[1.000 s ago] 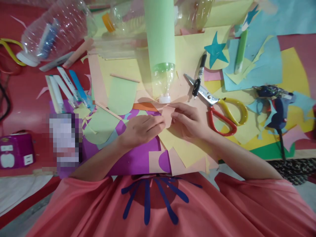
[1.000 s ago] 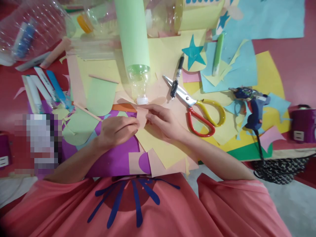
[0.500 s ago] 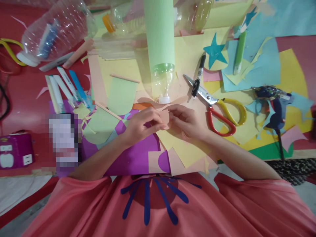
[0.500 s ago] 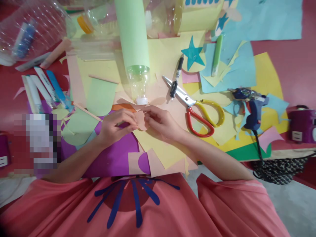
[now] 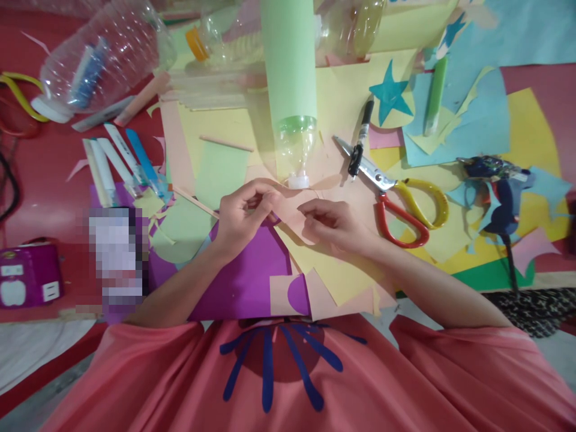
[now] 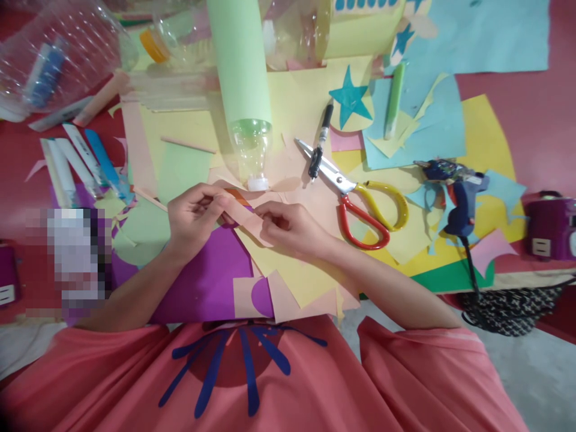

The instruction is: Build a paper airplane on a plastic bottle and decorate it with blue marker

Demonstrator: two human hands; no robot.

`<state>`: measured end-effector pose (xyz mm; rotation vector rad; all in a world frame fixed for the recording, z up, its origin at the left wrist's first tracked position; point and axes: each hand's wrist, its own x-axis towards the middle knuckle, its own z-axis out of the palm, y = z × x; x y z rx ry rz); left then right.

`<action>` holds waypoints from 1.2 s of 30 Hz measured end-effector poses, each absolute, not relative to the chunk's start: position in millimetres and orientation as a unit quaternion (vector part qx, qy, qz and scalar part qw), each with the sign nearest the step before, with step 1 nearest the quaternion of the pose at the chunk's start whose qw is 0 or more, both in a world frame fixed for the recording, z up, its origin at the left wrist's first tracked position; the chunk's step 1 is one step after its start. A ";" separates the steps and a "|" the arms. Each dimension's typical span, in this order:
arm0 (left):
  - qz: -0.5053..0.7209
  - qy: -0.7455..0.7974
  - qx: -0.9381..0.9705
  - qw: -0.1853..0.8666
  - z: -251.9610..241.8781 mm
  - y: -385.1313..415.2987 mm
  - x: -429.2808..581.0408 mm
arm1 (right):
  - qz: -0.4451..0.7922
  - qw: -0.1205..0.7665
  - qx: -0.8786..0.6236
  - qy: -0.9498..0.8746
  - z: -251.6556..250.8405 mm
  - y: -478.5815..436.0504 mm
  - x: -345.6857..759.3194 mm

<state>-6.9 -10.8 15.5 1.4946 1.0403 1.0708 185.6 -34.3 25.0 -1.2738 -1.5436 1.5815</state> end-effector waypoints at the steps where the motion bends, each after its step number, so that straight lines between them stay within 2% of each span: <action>1: 0.441 0.429 0.613 0.496 15.3 -10.8 -6.8 | 0.593 0.287 -0.478 -0.580 25.4 -34.5 185.7; 12: 0.435 0.460 0.616 0.469 15.1 -12.7 -4.9 | 0.577 0.265 -0.455 -0.624 28.6 -34.8 187.4; 23: 0.431 0.464 0.618 0.467 16.8 -10.5 -4.8 | 0.612 0.302 -0.433 -0.588 24.2 -37.3 188.4; 30: 0.350 0.445 0.608 0.557 25.1 -9.0 -5.0 | 0.636 0.377 -0.428 -0.519 15.1 -35.2 187.7; 36: 0.296 0.429 0.706 0.479 25.9 -13.2 -2.4 | 0.666 0.373 -0.404 -0.504 13.8 -38.0 184.7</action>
